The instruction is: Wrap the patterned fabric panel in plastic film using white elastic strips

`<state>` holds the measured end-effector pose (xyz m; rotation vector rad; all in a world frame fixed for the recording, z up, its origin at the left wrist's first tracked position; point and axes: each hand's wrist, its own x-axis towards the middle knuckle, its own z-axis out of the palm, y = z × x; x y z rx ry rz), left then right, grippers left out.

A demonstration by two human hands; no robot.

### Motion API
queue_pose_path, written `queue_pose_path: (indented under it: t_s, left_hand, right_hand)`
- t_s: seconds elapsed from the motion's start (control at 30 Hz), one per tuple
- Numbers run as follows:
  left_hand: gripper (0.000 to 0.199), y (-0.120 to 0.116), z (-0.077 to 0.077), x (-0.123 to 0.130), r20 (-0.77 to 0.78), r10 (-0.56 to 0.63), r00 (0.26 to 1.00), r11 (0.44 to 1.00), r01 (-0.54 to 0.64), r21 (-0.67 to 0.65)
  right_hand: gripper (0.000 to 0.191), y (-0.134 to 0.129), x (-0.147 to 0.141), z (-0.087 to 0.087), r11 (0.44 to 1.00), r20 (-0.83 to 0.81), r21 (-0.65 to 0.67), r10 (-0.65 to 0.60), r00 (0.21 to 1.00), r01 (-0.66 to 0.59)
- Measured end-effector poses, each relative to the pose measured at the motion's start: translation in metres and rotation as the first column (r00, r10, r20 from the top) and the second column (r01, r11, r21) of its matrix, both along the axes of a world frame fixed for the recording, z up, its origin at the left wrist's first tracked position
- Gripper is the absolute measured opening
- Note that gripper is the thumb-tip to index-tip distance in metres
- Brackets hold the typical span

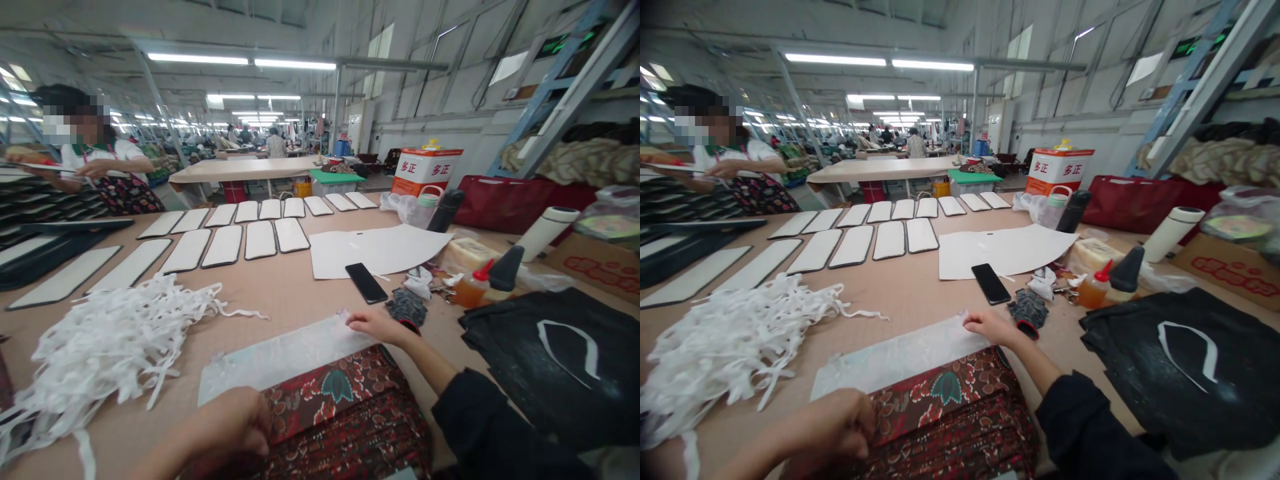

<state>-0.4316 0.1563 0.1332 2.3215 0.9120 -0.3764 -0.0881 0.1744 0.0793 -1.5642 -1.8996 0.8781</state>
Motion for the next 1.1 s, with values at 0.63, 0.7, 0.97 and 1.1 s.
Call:
queue_pose_path:
  t_s: [0.63, 0.7, 0.97, 1.1]
  left_hand:
    - [0.012, 0.081, -0.088, 0.069, 0.194, -0.086, 0.977, 0.638, -0.096, 0.764]
    - [0.013, 0.081, -0.089, 0.069, 0.16, -0.125, 0.979, 0.605, -0.053, 0.794]
    - [0.027, 0.083, -0.095, 0.071, 0.311, -0.088, 0.946, 0.642, -0.185, 0.745]
    - [0.015, 0.079, -0.092, 0.066, 0.23, -0.26, 0.938, 0.561, -0.047, 0.827]
  right_hand:
    - [0.014, 0.022, -0.074, -0.017, 0.917, 0.66, 0.323, -0.041, 0.75, -0.234]
    - [0.015, 0.023, -0.08, -0.012, 0.91, 0.636, 0.292, 0.044, 0.77, -0.294]
    - [0.019, 0.033, -0.09, -0.012, 0.973, 0.482, 0.16, 0.068, 0.873, -0.164]
    - [0.015, 0.022, -0.092, -0.006, 0.954, 0.5, 0.1, 0.198, 0.843, -0.283]
